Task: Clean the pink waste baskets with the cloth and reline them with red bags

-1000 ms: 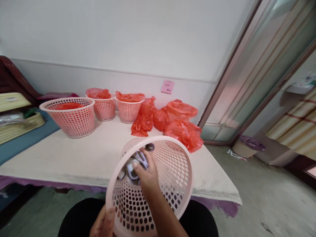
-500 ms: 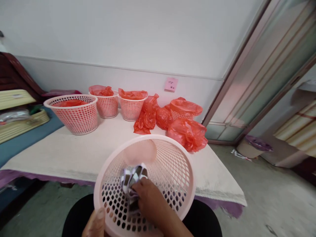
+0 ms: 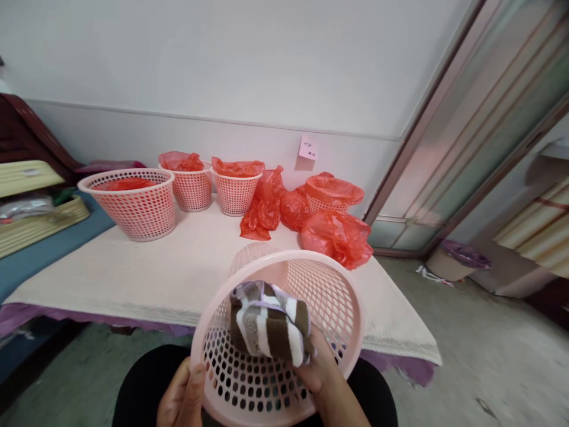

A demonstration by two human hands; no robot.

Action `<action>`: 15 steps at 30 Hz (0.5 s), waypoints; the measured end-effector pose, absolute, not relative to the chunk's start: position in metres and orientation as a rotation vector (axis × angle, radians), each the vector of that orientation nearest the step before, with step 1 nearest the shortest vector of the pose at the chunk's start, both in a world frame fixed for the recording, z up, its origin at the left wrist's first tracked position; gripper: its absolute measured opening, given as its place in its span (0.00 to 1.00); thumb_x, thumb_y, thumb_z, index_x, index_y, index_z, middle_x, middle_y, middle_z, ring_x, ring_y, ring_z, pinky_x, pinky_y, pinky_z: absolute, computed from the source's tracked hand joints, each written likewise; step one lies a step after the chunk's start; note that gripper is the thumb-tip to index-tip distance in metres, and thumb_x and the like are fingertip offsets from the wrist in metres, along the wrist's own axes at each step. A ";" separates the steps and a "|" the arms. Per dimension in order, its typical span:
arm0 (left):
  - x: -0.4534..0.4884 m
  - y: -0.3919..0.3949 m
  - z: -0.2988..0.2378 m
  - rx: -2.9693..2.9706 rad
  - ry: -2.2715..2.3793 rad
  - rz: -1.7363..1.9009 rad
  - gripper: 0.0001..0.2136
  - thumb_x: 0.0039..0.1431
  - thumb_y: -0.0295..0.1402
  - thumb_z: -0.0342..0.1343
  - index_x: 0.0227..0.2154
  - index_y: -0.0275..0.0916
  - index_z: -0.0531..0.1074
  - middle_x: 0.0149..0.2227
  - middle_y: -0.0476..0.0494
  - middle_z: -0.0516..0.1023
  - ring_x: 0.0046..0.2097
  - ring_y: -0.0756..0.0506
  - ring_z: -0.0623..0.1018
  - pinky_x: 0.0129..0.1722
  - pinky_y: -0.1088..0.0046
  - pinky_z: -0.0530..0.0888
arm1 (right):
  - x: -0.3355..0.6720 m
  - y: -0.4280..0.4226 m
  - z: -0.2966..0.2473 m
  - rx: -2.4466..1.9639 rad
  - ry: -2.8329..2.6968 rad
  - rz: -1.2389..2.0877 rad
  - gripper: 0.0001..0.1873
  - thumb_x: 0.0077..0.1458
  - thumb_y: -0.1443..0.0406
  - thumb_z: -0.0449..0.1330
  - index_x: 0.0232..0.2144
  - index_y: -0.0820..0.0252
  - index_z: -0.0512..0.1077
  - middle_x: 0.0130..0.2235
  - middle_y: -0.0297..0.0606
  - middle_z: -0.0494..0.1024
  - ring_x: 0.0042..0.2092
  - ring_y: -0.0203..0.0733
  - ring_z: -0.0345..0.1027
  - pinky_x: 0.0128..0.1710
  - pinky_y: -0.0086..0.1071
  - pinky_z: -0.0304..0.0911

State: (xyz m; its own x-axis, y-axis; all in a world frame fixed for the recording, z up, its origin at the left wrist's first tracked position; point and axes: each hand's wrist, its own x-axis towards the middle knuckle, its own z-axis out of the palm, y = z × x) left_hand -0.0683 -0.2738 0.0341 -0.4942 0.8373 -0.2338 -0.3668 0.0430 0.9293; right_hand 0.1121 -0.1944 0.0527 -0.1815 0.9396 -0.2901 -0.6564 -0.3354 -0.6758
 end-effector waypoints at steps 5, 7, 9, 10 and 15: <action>-0.068 -0.270 0.039 0.511 1.397 1.605 0.25 0.41 0.53 0.65 0.36 0.38 0.77 0.29 0.44 0.80 0.36 0.38 0.78 0.31 0.69 0.76 | 0.119 -0.215 0.051 -0.896 -0.457 1.774 0.20 0.43 0.49 0.66 0.30 0.58 0.78 0.28 0.40 0.81 0.34 0.48 0.77 0.33 0.38 0.73; -0.067 -0.269 0.041 0.518 1.397 1.602 0.25 0.41 0.53 0.65 0.36 0.38 0.77 0.28 0.44 0.80 0.36 0.39 0.78 0.31 0.69 0.76 | 0.119 -0.222 0.048 -0.938 -0.421 1.729 0.20 0.44 0.48 0.66 0.29 0.58 0.78 0.28 0.40 0.81 0.34 0.48 0.77 0.34 0.38 0.73; -0.066 -0.269 0.042 0.536 1.367 1.583 0.24 0.42 0.52 0.65 0.36 0.38 0.77 0.28 0.44 0.80 0.36 0.39 0.78 0.31 0.69 0.76 | 0.120 -0.226 0.044 -0.957 -0.387 1.703 0.20 0.44 0.47 0.66 0.28 0.58 0.77 0.28 0.40 0.81 0.35 0.48 0.77 0.35 0.38 0.73; -0.065 -0.270 0.043 0.543 1.354 1.574 0.24 0.42 0.52 0.65 0.36 0.38 0.77 0.29 0.44 0.80 0.37 0.39 0.78 0.30 0.69 0.76 | 0.121 -0.228 0.044 -0.953 -0.372 1.700 0.20 0.44 0.47 0.66 0.28 0.58 0.77 0.28 0.39 0.81 0.35 0.48 0.77 0.35 0.38 0.72; -0.063 -0.270 0.043 0.535 1.379 1.573 0.24 0.41 0.53 0.65 0.34 0.38 0.77 0.27 0.44 0.79 0.36 0.38 0.78 0.30 0.69 0.75 | 0.141 -0.229 0.053 -0.792 -0.375 1.725 0.23 0.48 0.48 0.66 0.41 0.56 0.77 0.41 0.40 0.82 0.44 0.48 0.75 0.41 0.38 0.70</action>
State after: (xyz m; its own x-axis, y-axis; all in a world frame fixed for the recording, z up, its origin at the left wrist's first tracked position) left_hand -0.0635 -0.2696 0.0425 -0.4592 0.8522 -0.2508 -0.3603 0.0794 0.9295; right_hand 0.1407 -0.2288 0.0533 -0.1287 0.9408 -0.3136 -0.7256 -0.3049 -0.6169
